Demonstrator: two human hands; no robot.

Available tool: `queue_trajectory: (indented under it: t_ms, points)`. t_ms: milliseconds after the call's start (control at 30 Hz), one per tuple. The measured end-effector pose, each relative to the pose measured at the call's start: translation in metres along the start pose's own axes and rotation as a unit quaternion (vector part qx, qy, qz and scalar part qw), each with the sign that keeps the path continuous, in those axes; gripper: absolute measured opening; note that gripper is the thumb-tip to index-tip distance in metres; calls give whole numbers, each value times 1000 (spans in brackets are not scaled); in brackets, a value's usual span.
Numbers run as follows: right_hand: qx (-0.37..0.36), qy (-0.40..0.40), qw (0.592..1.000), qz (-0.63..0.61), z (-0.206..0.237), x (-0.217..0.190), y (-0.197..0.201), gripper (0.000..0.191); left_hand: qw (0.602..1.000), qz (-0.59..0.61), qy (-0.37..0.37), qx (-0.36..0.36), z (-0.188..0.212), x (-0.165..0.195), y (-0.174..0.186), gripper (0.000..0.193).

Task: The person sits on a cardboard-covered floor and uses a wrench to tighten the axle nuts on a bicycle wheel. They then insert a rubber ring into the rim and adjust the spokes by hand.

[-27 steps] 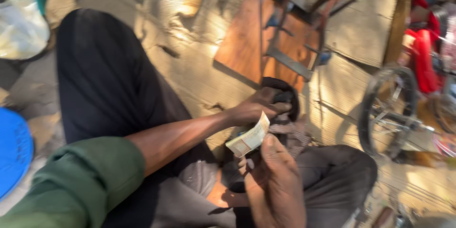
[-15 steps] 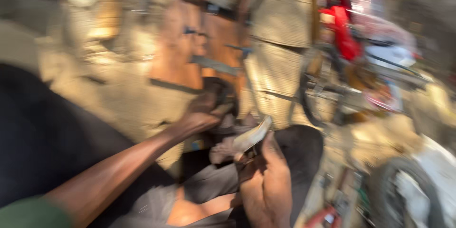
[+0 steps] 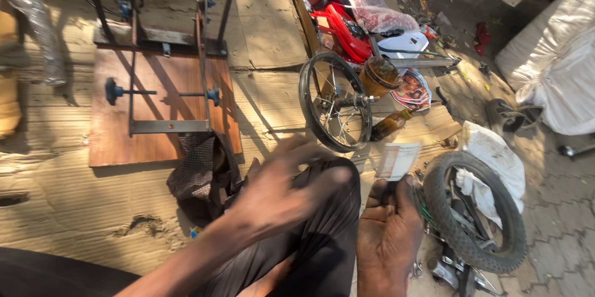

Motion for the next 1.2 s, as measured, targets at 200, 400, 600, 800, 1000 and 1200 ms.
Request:
queue_trajectory:
  t_ms: [200,400,600,800,1000,1200]
  points:
    - [-88,-6,991,97,17,14,-14,21,988,151,26,-10,-43,-5,-43,42]
    - [-283,-16,905,316,87,30,-30,26,963,254,-60,71,-69,-89,-32,59]
    - [-755,3,419,505,242,124,-56,42,988,140,-1,59,-78,-152,-60,54]
    - [-755,164,270,574,355,171,7,31,993,113,12,45,-66,-166,-60,52]
    - [-736,257,290,554,357,155,-25,21,984,149,-44,83,-62,-160,-54,61]
    - [-774,258,343,466,336,139,-51,8,981,172,-42,83,-62,-178,-51,68]
Point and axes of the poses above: each hand's wrist, its own z-axis away from the middle knuckle, its own y-axis out of the back of the hand, x = y × z, the point moved 10 cm from there along -z, towards the middle knuckle, and after that the axes turned 2 degrees about -y, right-handed, at the moved point
